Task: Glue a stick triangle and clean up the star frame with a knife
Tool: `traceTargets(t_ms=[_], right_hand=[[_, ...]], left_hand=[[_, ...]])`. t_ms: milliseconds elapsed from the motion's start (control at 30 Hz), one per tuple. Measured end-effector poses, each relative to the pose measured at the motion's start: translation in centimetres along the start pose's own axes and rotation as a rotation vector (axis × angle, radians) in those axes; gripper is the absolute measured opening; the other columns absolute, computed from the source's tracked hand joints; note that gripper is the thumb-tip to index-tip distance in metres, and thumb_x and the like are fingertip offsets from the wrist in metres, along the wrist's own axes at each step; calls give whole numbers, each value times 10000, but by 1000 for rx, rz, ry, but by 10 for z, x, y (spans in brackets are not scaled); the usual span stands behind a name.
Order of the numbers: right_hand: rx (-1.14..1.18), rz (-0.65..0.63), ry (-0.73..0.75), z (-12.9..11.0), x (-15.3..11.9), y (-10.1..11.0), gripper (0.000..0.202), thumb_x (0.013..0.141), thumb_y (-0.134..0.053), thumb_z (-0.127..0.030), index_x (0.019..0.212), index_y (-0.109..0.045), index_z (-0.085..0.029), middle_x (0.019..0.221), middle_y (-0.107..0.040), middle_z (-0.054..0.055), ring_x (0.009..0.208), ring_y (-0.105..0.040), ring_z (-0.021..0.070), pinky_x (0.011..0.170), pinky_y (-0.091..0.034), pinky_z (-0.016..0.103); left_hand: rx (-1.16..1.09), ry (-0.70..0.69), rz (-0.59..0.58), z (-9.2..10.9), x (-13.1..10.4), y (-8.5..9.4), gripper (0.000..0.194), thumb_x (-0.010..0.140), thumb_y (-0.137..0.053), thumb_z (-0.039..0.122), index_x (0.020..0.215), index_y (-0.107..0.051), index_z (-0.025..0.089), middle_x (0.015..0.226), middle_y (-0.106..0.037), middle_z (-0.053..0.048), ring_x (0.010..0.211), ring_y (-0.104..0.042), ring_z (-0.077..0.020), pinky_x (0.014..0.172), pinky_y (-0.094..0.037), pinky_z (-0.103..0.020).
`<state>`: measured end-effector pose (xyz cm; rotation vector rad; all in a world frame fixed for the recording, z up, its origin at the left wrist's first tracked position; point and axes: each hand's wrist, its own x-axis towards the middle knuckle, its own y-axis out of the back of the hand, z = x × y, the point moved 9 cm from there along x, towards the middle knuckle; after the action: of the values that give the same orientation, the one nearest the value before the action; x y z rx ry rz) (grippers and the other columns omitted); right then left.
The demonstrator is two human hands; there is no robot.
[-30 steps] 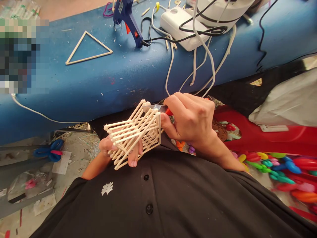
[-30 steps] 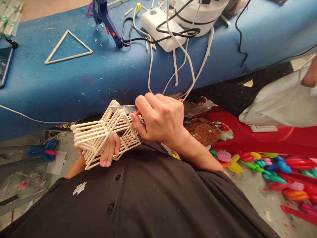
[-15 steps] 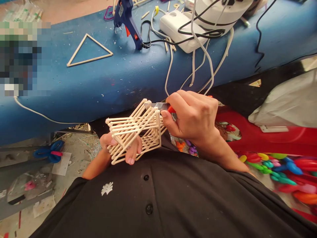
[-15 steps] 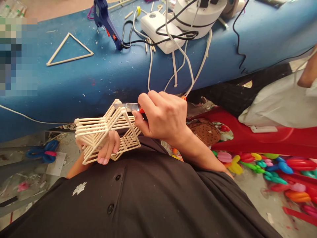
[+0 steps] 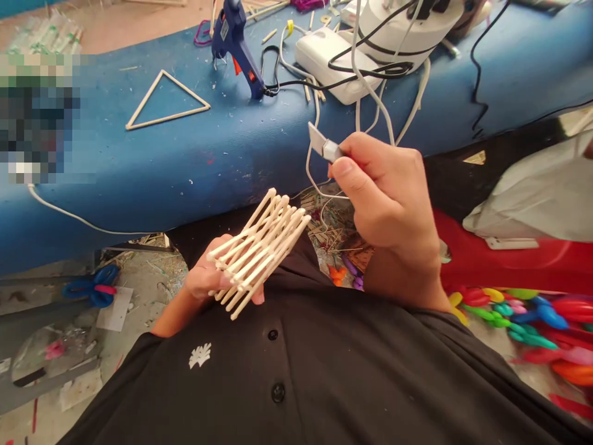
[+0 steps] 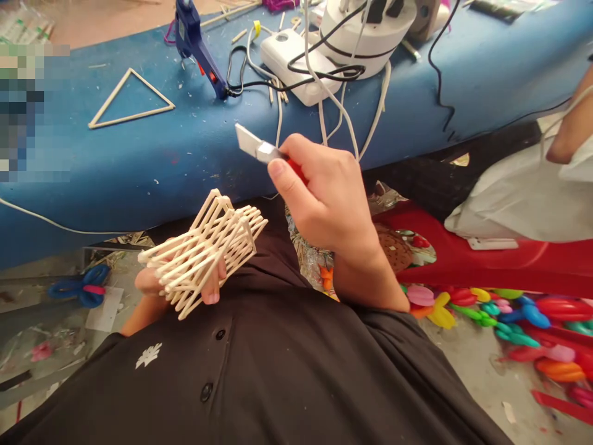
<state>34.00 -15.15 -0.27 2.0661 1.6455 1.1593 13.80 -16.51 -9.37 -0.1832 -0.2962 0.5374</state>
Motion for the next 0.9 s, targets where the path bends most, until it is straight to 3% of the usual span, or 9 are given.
traceTargets(t_ms=[133,400,500,667,767,900], right_hand=[[-22,-44,124,-24,-7,-2,297,1006,-492,-393,759,-403,-255,675,-415,-16,610,-342,151,654,-265,365],[-288,-197,339,-24,-2,-1,286,943,-514,-475,774,-414,-266,678,-477,14,652,-392,191,641,-285,382],[-300,-190,368,-24,-1,2,241,935,-532,-439,803,-419,-272,691,-482,15,665,-413,196,637,-297,384],[-169,8,142,-14,-5,11,187,941,-589,-334,809,-476,-262,669,-440,-28,607,-391,157,635,-321,358],[-35,-26,12,-3,-6,11,225,991,-594,-342,794,-534,-252,659,-448,-27,610,-410,152,629,-336,347],[-136,-136,-28,28,-4,41,189,982,-697,-377,867,-688,-227,640,-532,-22,577,-438,135,608,-363,352]], left_hand=[[21,-54,165,8,2,5,378,900,-786,521,841,-804,148,691,-803,-82,542,-705,-210,552,-532,-313],[213,-124,178,11,-3,5,360,927,-723,529,785,-721,198,650,-712,-56,553,-645,-196,573,-486,-331],[284,-160,148,16,-3,3,346,950,-682,516,801,-711,205,652,-691,-53,572,-640,-196,585,-481,-337],[367,-194,210,16,-5,6,379,945,-689,525,764,-732,195,673,-725,-63,581,-655,-210,620,-519,-352],[423,-206,207,17,-4,4,370,948,-689,524,789,-741,194,685,-743,-76,588,-662,-212,645,-537,-352],[522,-241,159,18,-3,2,336,980,-650,506,864,-749,206,665,-731,-69,594,-677,-225,660,-547,-362]])
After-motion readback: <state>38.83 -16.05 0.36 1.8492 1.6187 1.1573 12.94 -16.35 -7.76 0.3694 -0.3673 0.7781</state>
